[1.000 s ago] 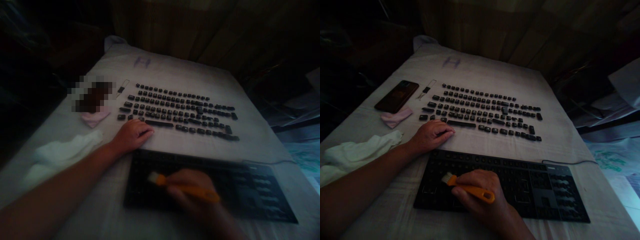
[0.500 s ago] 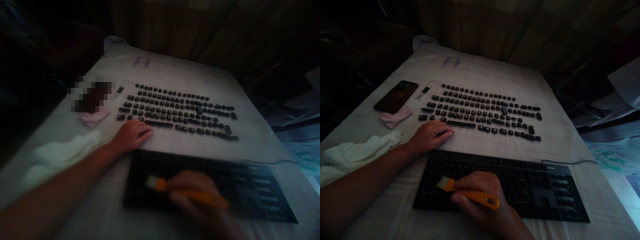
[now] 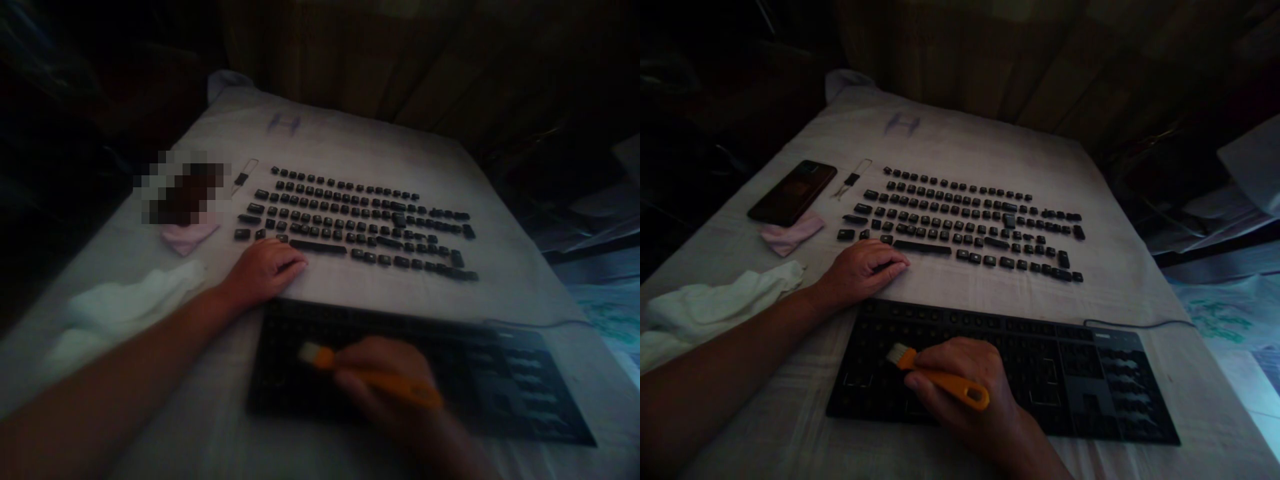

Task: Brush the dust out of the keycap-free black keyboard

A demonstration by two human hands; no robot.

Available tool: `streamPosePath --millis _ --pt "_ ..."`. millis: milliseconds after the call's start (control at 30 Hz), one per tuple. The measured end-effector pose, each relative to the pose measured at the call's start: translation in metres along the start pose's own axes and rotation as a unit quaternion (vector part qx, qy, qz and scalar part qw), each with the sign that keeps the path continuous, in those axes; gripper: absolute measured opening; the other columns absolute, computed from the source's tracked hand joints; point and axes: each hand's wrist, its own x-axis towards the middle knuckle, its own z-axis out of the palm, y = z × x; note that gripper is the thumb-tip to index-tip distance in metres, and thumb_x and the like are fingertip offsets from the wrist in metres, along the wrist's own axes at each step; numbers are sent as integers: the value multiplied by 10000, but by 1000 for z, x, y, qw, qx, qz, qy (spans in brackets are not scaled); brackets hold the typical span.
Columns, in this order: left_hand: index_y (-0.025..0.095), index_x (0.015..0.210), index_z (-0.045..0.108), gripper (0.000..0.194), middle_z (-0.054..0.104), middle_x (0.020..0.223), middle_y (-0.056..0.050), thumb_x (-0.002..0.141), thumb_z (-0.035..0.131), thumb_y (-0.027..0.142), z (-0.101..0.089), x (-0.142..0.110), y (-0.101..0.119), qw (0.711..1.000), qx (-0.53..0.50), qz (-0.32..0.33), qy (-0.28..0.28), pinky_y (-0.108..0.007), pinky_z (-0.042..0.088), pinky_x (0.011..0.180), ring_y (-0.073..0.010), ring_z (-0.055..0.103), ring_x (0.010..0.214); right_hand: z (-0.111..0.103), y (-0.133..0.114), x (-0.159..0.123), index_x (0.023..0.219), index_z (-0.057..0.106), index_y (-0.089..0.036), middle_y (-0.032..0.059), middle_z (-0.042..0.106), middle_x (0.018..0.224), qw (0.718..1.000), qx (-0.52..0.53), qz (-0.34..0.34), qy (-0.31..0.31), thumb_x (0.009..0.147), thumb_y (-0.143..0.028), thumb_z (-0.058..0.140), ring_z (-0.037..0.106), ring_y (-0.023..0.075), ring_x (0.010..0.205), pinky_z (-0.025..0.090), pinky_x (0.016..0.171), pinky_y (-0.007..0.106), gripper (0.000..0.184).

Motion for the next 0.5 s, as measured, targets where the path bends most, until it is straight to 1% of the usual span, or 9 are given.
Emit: streamPosePath --millis 167,333,500 --pt "182 933 746 261 769 832 -49 972 537 333 -1 0 0 1000 0 1 -5 -340 475 717 -195 670 779 1 0 -2 838 728 -197 15 781 680 1000 19 20 -11 1036 -420 538 733 136 538 600 558 205 354" --pt "180 935 750 262 776 840 -52 970 537 329 0 1 -1 1000 -2 -2 -9 -353 479 718 -206 672 784 0 -1 -2 833 732 -192 18 785 689 999 30 23 -20 1034 -432 540 740 134 552 602 568 198 367" --pt "194 936 750 265 774 840 -48 968 534 343 0 1 0 1000 -7 -8 -7 -348 481 716 -200 671 782 -3 -6 -1 851 741 -212 5 790 697 999 27 28 -29 1033 -421 537 750 142 579 619 575 220 344"
